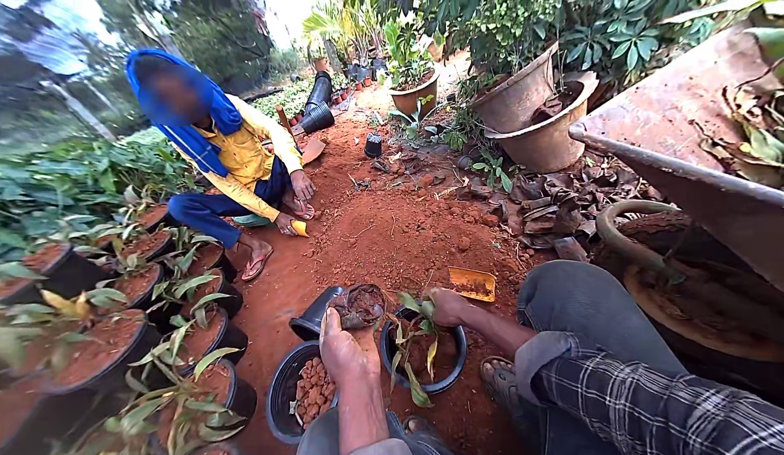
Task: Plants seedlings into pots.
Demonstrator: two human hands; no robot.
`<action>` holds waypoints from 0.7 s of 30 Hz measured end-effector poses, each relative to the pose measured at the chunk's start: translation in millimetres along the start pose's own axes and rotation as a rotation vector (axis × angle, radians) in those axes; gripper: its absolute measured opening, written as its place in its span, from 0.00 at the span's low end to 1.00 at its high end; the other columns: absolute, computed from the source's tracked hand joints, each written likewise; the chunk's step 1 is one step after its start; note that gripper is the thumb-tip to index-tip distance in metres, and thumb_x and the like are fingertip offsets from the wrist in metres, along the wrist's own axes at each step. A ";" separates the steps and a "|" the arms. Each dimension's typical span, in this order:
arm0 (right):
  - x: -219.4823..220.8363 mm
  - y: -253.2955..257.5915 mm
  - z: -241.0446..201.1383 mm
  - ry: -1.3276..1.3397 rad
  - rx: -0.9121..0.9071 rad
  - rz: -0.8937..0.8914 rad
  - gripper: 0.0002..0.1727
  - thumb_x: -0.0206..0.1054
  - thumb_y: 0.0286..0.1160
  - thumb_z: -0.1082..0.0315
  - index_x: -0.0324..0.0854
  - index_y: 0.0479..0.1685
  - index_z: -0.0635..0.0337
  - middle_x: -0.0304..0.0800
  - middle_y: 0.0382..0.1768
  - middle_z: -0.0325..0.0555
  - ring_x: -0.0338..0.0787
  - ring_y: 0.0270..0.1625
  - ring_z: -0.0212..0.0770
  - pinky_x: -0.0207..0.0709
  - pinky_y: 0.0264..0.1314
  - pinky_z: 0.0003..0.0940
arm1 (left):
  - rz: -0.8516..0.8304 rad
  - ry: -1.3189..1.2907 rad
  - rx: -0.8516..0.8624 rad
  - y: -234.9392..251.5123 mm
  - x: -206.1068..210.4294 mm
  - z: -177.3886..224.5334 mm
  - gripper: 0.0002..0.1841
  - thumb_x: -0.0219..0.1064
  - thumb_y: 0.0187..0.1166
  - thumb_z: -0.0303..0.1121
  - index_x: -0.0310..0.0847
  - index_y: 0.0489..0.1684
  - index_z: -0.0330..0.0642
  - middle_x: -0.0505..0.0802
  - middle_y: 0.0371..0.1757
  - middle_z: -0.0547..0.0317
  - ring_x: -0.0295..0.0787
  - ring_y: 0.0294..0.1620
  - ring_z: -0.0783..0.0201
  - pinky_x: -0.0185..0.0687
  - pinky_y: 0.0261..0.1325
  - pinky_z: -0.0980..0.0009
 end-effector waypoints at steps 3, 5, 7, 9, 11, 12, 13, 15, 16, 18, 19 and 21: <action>-33.8 -15.4 -24.1 0.549 -0.198 0.134 0.29 0.68 0.78 0.68 0.72 0.80 0.58 0.82 0.72 0.57 0.84 0.71 0.52 0.78 0.71 0.54 | -0.068 0.025 -0.054 -3.0 6.0 -5.7 0.18 0.44 0.95 0.37 0.69 0.72 0.37 0.86 0.56 0.40 0.89 0.53 0.47 0.88 0.52 0.47; -46.5 -38.4 -47.2 0.849 -0.360 0.009 0.31 0.66 0.83 0.63 0.66 0.85 0.56 0.80 0.75 0.53 0.84 0.71 0.49 0.80 0.69 0.51 | -0.127 0.060 -0.085 -3.8 8.5 -13.8 0.18 0.44 0.95 0.35 0.69 0.74 0.36 0.86 0.56 0.40 0.89 0.52 0.48 0.88 0.52 0.49; -49.9 -58.5 -65.2 0.869 -0.478 -0.090 0.33 0.68 0.79 0.62 0.67 0.84 0.54 0.80 0.73 0.50 0.86 0.67 0.45 0.83 0.66 0.48 | -0.189 0.118 -0.133 -7.8 12.3 -23.1 0.19 0.43 0.95 0.34 0.67 0.76 0.35 0.87 0.55 0.40 0.90 0.50 0.51 0.89 0.50 0.52; -49.9 -67.2 -72.1 0.757 -0.511 -0.056 0.26 0.71 0.77 0.68 0.77 0.76 0.54 0.86 0.66 0.48 0.90 0.58 0.39 0.85 0.62 0.40 | -0.235 0.194 -0.165 -16.0 17.7 -29.6 0.19 0.42 0.95 0.33 0.66 0.75 0.33 0.86 0.52 0.39 0.90 0.44 0.50 0.90 0.45 0.52; -55.0 -65.0 -65.9 0.699 -0.479 0.042 0.20 0.71 0.77 0.72 0.83 0.69 0.55 0.89 0.61 0.47 0.90 0.56 0.38 0.84 0.62 0.38 | -0.287 0.304 -0.155 -20.4 19.5 -33.6 0.19 0.44 0.95 0.33 0.67 0.75 0.32 0.86 0.53 0.39 0.90 0.46 0.51 0.90 0.46 0.54; -62.4 -62.3 -59.3 0.695 -0.469 0.107 0.19 0.70 0.78 0.74 0.84 0.68 0.56 0.89 0.60 0.49 0.90 0.55 0.39 0.83 0.62 0.40 | -0.296 0.376 -0.140 -21.7 19.4 -33.8 0.19 0.47 0.94 0.32 0.69 0.76 0.32 0.86 0.57 0.39 0.89 0.51 0.50 0.89 0.51 0.53; -74.2 -60.2 -51.4 0.689 -0.458 0.182 0.19 0.69 0.78 0.75 0.84 0.68 0.57 0.89 0.61 0.50 0.90 0.58 0.41 0.83 0.65 0.43 | -0.296 0.456 -0.133 -22.6 18.6 -33.0 0.20 0.50 0.93 0.32 0.69 0.78 0.33 0.84 0.65 0.38 0.86 0.60 0.48 0.86 0.58 0.52; -107.0 -60.6 -34.7 0.640 -0.429 0.376 0.20 0.68 0.78 0.75 0.83 0.70 0.57 0.89 0.64 0.51 0.89 0.63 0.43 0.80 0.70 0.48 | -0.276 0.584 -0.130 -20.7 13.6 -32.6 0.21 0.54 0.92 0.34 0.69 0.80 0.35 0.79 0.77 0.37 0.78 0.75 0.45 0.78 0.71 0.47; -124.9 -61.7 -26.5 0.580 -0.408 0.471 0.21 0.68 0.78 0.75 0.83 0.71 0.56 0.89 0.65 0.51 0.88 0.66 0.46 0.78 0.73 0.51 | -0.250 0.625 -0.127 -19.3 11.3 -32.6 0.21 0.54 0.92 0.34 0.70 0.79 0.34 0.78 0.78 0.36 0.76 0.77 0.44 0.76 0.72 0.46; -156.4 -65.0 -13.6 0.452 -0.367 0.583 0.22 0.67 0.78 0.74 0.83 0.72 0.54 0.88 0.68 0.52 0.86 0.71 0.50 0.75 0.76 0.57 | -0.225 0.680 -0.115 -17.4 9.1 -31.5 0.20 0.56 0.91 0.33 0.72 0.77 0.33 0.79 0.77 0.35 0.76 0.77 0.43 0.75 0.72 0.45; -168.3 -67.0 -8.3 0.383 -0.362 0.602 0.22 0.67 0.79 0.74 0.83 0.72 0.54 0.87 0.69 0.52 0.86 0.72 0.51 0.74 0.77 0.58 | -0.230 0.697 -0.102 -16.0 9.0 -31.2 0.20 0.57 0.91 0.33 0.73 0.75 0.32 0.80 0.75 0.35 0.76 0.76 0.44 0.74 0.71 0.45; -184.9 -68.8 4.5 0.216 -0.372 0.588 0.21 0.66 0.79 0.74 0.85 0.71 0.53 0.87 0.70 0.51 0.86 0.72 0.52 0.73 0.77 0.61 | -0.259 0.726 -0.064 -11.7 9.0 -31.2 0.18 0.59 0.90 0.33 0.76 0.71 0.32 0.82 0.72 0.37 0.78 0.74 0.45 0.75 0.72 0.45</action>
Point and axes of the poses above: each hand's wrist, its own y-axis towards the middle knuckle, its own x-axis out of the palm, z = x × y, the point moved 5 cm from there along y, towards the middle knuckle
